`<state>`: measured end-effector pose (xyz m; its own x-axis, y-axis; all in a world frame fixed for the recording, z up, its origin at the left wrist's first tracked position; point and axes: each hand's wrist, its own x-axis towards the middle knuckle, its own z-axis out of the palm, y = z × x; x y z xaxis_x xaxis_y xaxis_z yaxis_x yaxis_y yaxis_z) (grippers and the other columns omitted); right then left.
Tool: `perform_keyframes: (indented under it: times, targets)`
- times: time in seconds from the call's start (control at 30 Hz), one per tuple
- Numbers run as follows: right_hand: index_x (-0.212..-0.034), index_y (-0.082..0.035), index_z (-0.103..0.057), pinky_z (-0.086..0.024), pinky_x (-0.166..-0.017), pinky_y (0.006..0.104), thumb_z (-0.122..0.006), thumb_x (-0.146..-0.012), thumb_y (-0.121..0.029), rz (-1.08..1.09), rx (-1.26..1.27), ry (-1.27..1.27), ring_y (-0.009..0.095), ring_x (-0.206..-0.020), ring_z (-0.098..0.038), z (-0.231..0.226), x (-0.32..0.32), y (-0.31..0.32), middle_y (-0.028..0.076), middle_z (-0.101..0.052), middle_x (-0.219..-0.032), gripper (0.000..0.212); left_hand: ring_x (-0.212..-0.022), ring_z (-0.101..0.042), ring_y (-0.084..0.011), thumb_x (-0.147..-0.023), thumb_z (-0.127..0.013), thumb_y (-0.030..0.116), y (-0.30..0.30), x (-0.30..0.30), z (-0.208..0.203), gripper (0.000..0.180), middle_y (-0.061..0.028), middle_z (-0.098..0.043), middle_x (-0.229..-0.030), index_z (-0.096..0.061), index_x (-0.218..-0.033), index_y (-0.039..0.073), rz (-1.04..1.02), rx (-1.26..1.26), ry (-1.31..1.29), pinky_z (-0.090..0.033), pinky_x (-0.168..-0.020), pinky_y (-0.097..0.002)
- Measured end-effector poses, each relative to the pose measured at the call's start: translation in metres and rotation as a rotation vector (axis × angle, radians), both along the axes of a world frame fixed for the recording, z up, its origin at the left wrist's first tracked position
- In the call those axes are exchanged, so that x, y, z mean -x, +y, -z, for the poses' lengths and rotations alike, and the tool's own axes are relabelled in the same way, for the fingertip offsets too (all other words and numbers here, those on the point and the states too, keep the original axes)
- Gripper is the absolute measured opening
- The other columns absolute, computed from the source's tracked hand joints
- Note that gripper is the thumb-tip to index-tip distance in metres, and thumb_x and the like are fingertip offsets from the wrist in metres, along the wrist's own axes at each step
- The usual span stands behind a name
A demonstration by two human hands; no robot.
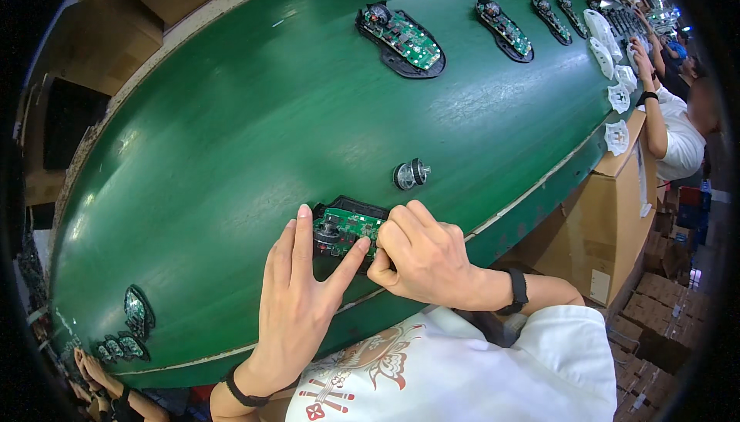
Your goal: The person assembles small electronic devices on a green workbench by attaching circular components to green circuit boards. They handle the boards and components by hand, placing the finished units in a line and later packing them into plastic bags.
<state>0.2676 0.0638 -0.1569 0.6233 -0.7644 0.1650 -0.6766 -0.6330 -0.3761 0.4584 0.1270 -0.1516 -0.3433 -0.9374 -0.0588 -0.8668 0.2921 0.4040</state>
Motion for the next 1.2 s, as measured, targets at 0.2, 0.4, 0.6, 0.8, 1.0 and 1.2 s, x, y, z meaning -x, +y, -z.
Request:
perform_keyframes:
  times: [0.2,0.4,0.6,0.8,1.0,1.2]
  targets:
    - [-0.071,-0.008,-0.05,-0.04,-0.041,0.032,-0.07,-0.062,-0.004,0.017,-0.038,0.006,0.02,-0.062,-0.05,-0.004,0.002,0.002,0.005,-0.045,-0.071,0.022,-0.121,-0.055,-0.0434,-0.086,-0.06,0.008,0.0,0.0,-0.002,0.061,-0.0348,-0.039,-0.148,-0.053,-0.144,0.024,0.02,-0.01,-0.015,-0.049,-0.098,-0.0496]
    - [-0.087,-0.005,-0.071,-0.051,-0.057,0.0331,-0.081,-0.071,-0.004,0.02,-0.326,-0.152,0.022,-0.073,-0.06,-0.023,0.024,-0.008,0.005,-0.064,-0.083,0.019,-0.12,-0.055,-0.0437,-0.086,-0.059,0.007,-0.003,-0.001,-0.002,0.062,-0.0354,-0.038,-0.148,-0.053,-0.145,0.024,0.025,-0.007,0.013,-0.049,-0.098,-0.0495]
    - [-0.093,-0.005,-0.075,-0.05,-0.055,0.031,-0.079,-0.07,0.0,-0.058,-0.191,-0.135,0.02,-0.073,-0.061,-0.021,0.031,-0.005,0.004,-0.067,-0.086,0.024,-0.12,-0.055,-0.0441,-0.086,-0.059,0.006,-0.004,0.0,-0.003,0.061,-0.0356,-0.038,-0.148,-0.052,-0.145,0.022,0.025,0.009,0.045,-0.048,-0.099,-0.0491]
    - [-0.094,-0.012,-0.076,-0.049,-0.053,0.0282,-0.078,-0.063,-0.005,-0.168,0.055,0.122,0.017,-0.074,-0.059,-0.033,0.026,-0.007,-0.002,-0.066,-0.085,0.031,-0.12,-0.052,-0.0415,-0.08,-0.061,0.002,-0.006,0.008,-0.001,0.066,-0.0329,-0.039,-0.146,-0.056,-0.142,0.024,-0.008,0.045,0.071,-0.048,-0.098,-0.0454]
    - [-0.1,-0.003,-0.072,-0.054,-0.07,0.039,-0.077,-0.066,-0.007,-0.354,0.026,0.133,0.027,-0.09,-0.063,-0.038,0.027,-0.013,0.008,-0.067,-0.106,0.035,-0.127,-0.049,-0.0439,-0.088,-0.056,0.01,0.002,0.003,0.007,0.061,-0.0352,-0.037,-0.148,-0.047,-0.148,0.018,-0.016,0.08,0.082,-0.043,-0.105,-0.0473]
    - [-0.11,0.003,-0.067,-0.047,-0.086,0.0458,-0.079,-0.066,-0.007,-0.516,-0.018,0.204,0.032,-0.101,-0.059,-0.036,0.038,-0.025,0.013,-0.064,-0.119,0.047,-0.134,-0.041,-0.0466,-0.082,-0.075,0.024,0.02,-0.054,-0.004,0.074,-0.0324,-0.035,-0.149,-0.045,-0.148,0.014,-0.347,0.095,-0.04,-0.041,-0.104,-0.0578]
